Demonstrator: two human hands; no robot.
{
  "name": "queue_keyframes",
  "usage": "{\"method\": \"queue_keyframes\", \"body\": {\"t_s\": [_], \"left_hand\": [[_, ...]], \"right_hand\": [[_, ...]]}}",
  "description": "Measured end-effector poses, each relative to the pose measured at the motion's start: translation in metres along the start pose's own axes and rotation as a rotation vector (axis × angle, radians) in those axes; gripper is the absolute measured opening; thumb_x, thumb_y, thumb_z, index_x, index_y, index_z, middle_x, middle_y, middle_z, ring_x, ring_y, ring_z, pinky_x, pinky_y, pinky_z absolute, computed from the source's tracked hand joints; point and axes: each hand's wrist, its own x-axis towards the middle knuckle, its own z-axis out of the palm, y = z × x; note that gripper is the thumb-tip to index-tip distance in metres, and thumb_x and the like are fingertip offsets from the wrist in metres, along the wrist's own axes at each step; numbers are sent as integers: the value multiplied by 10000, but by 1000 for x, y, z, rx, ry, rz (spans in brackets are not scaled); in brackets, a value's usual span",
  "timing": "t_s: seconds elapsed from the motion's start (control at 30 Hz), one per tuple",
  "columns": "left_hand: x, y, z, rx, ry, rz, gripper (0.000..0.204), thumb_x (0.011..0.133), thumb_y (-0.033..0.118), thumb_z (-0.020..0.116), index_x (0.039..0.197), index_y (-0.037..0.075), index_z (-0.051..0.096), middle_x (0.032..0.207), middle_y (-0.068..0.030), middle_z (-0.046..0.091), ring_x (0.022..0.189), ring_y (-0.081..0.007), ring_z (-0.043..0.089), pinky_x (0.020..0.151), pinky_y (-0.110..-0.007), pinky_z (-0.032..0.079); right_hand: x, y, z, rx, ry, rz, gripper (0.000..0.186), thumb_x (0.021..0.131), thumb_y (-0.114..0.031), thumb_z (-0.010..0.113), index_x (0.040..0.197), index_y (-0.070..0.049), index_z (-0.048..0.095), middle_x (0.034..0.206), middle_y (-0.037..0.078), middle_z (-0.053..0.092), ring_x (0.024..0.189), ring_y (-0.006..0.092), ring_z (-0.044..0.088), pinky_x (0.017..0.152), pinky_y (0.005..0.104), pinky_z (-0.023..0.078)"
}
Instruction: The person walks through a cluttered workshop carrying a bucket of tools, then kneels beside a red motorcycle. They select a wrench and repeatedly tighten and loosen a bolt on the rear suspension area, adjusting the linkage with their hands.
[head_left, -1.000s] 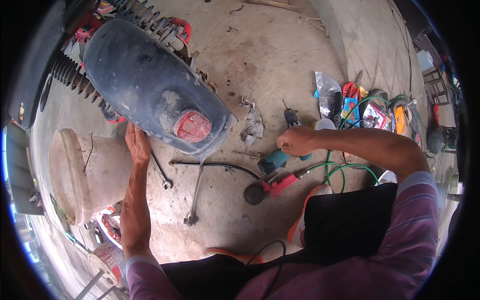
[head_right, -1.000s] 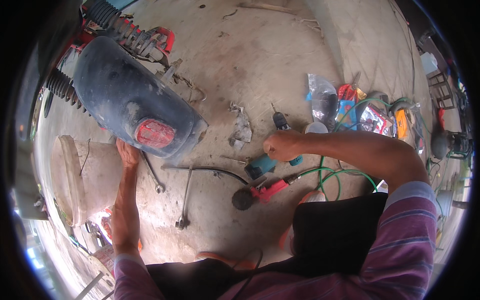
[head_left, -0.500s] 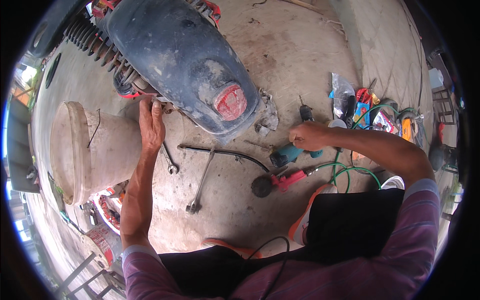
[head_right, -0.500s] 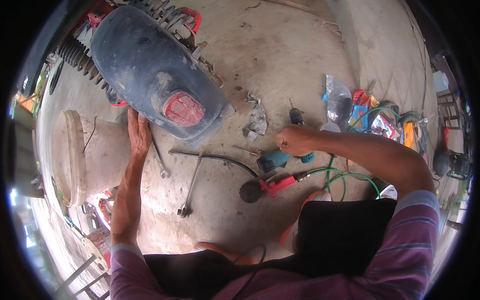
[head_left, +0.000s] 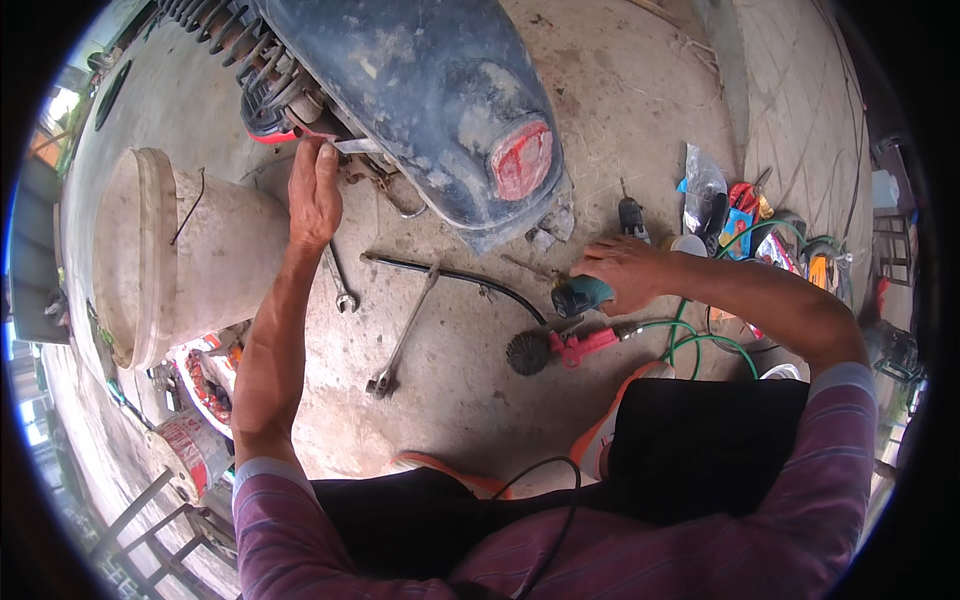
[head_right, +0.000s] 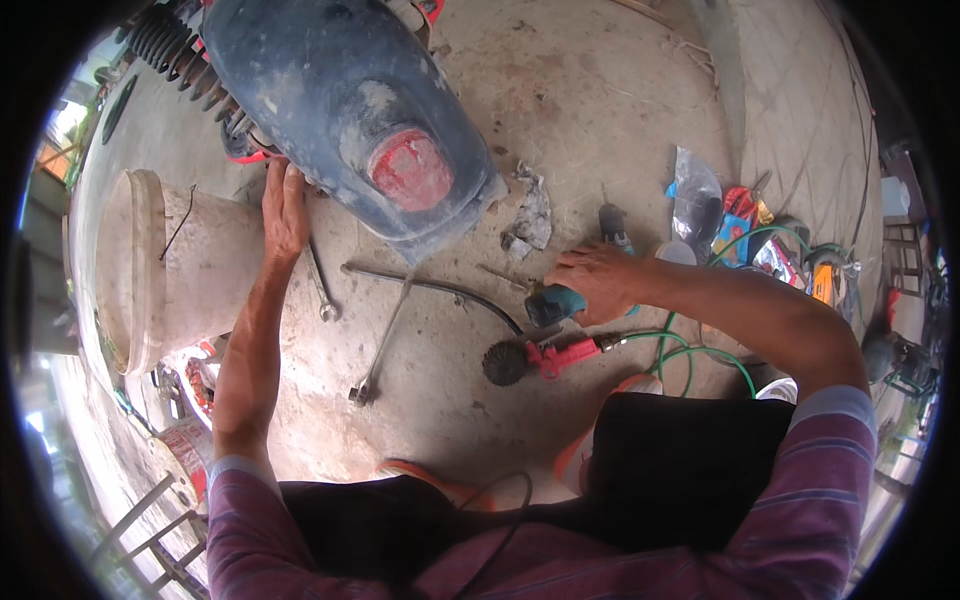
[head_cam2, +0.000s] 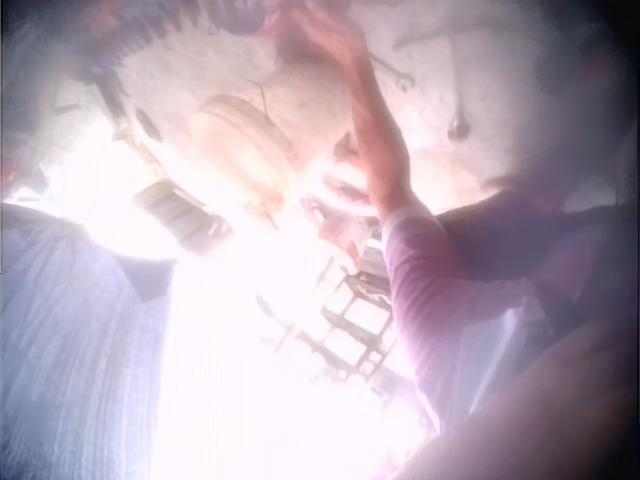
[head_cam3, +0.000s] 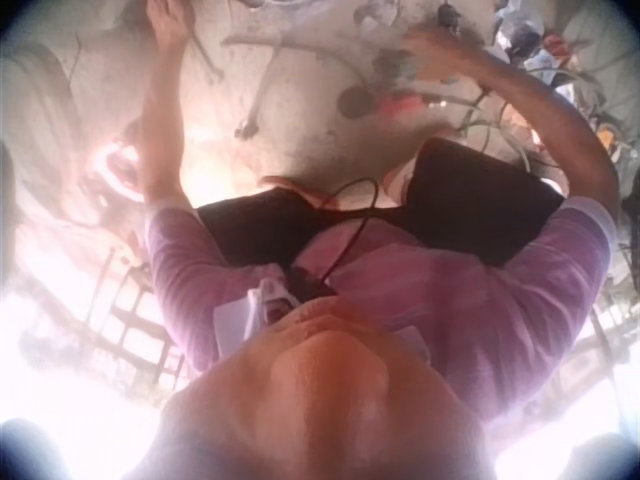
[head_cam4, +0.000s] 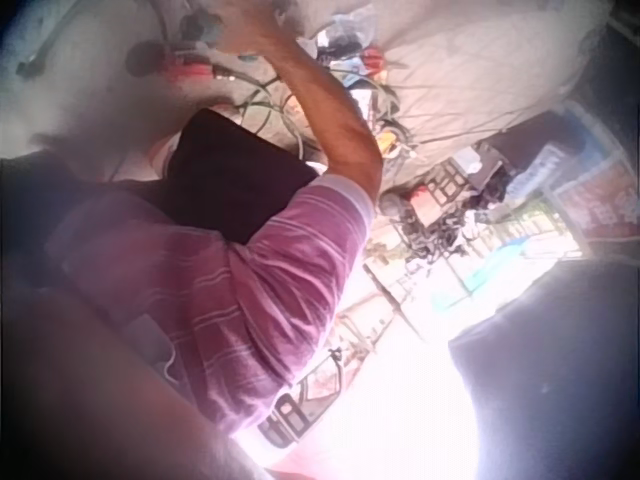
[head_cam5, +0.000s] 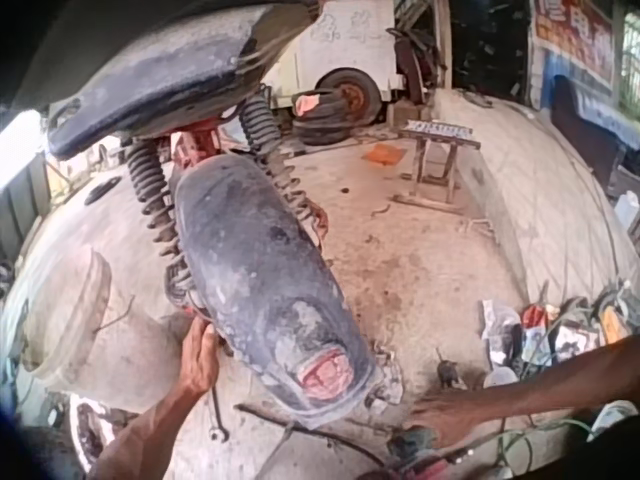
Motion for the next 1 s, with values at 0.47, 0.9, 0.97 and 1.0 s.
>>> {"method": "queue_keyframes", "body": {"t_s": [0.47,0.9,0.97,1.0], "left_hand": [[0,-9,15,-227,51,-405,494,1134,436,435,1057,-2,650,821,-54,560,791,-173,494,760,-344,447],[-1,-2,6,-14,94,-156,401,1126,341,447,954,-7,546,863,-231,537,835,-453,534,793,-501,455],[-3,-2,15,-50,141,-311,490,1117,411,408,1028,-19,626,870,-176,616,798,-298,585,800,-423,488],[-1,-2,16,-68,123,-349,493,1117,412,405,1049,-19,634,873,-168,621,793,-281,581,799,-420,486]], "right_hand": [[-2,30,-12,-81,100,443,611,812,-396,838,1207,-3,587,1078,230,703,1062,425,684,953,502,517],[2,65,-20,129,273,458,475,843,-259,789,1201,11,634,1197,209,680,1106,401,673,937,474,542],[4,68,-15,126,270,468,475,842,-250,788,1207,11,632,1193,208,683,1105,401,675,938,471,543],[5,68,-16,121,270,471,475,841,-245,788,1209,10,631,1190,208,684,1104,402,676,939,469,543]]}}
